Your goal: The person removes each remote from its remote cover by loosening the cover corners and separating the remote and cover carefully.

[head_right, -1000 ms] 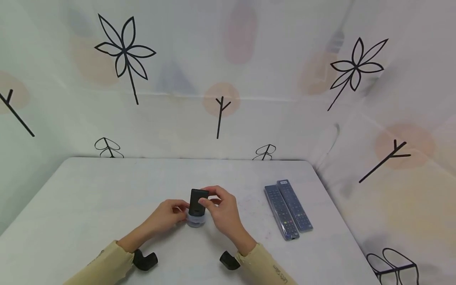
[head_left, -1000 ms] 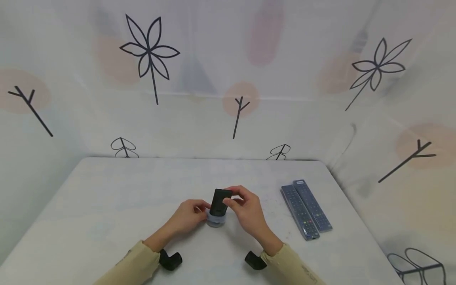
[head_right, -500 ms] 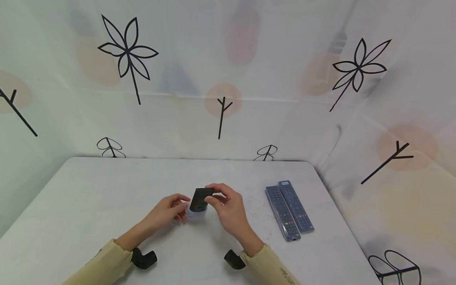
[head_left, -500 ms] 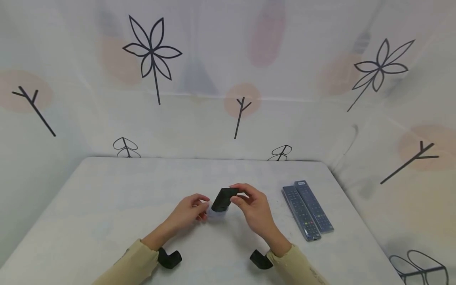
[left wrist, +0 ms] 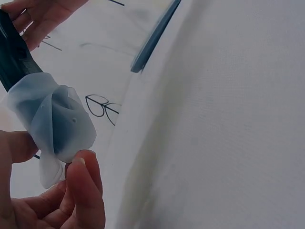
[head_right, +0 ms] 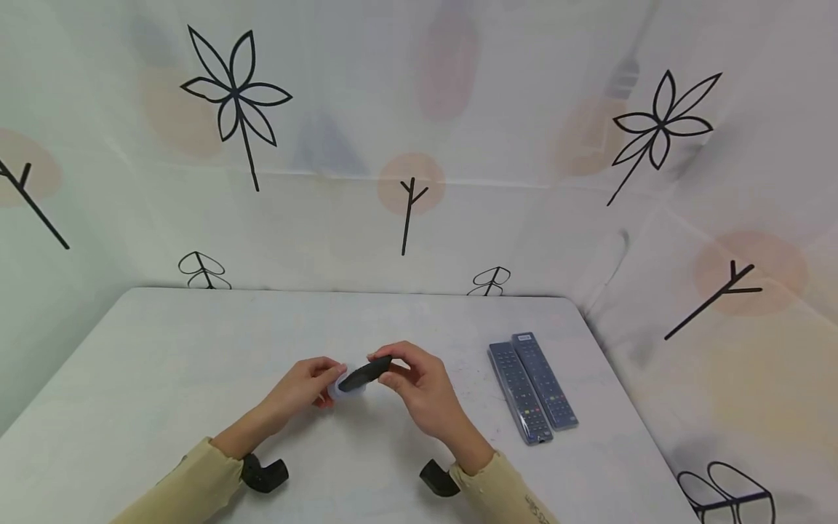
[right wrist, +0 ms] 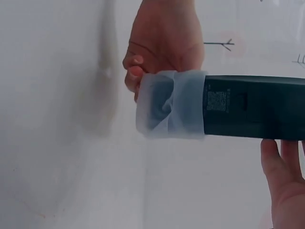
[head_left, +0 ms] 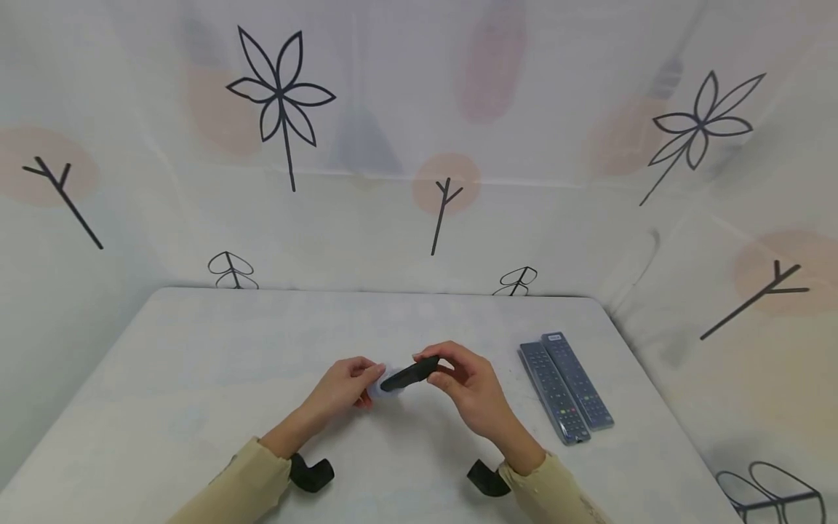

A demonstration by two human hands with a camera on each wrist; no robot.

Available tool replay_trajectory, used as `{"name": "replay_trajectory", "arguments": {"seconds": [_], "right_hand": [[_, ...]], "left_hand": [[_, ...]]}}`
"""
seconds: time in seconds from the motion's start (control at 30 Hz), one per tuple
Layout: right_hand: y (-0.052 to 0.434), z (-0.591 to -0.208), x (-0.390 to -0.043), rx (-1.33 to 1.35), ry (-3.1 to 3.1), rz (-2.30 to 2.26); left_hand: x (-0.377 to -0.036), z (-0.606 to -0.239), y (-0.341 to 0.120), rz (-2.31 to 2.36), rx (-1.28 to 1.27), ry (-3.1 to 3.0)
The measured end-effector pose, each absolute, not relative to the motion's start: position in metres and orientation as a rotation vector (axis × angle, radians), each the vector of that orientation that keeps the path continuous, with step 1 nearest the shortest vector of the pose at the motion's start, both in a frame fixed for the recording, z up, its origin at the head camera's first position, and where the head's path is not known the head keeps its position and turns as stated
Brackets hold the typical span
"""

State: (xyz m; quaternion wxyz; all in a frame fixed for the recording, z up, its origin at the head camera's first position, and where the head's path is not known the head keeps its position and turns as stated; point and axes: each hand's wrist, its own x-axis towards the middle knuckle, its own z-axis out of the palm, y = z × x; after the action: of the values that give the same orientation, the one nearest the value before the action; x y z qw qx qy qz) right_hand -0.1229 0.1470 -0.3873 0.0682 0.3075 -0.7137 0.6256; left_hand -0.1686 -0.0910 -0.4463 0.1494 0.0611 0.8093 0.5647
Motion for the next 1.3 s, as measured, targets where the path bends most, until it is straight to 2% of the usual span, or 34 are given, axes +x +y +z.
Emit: {"name": "replay_trajectory", "arguments": {"seconds": [0.27, 0.63, 1.3], "right_hand": [[0.150, -0.389, -0.123, 0.955, -2.136, 1.910], [0.157, -0.394, -0.127, 0.758, -2.197, 1.916], [0.160, -0.398, -0.132, 0.173, -2.383, 2.023]], "left_hand": [[-0.166, -0.445, -0.091, 1.763, 0.176, 2.331], [-0.168, -0.438, -0.095, 1.948, 0.045, 2.390], [-0.165, -0.427, -0.104, 2.109, 0.001, 2.439]]}}
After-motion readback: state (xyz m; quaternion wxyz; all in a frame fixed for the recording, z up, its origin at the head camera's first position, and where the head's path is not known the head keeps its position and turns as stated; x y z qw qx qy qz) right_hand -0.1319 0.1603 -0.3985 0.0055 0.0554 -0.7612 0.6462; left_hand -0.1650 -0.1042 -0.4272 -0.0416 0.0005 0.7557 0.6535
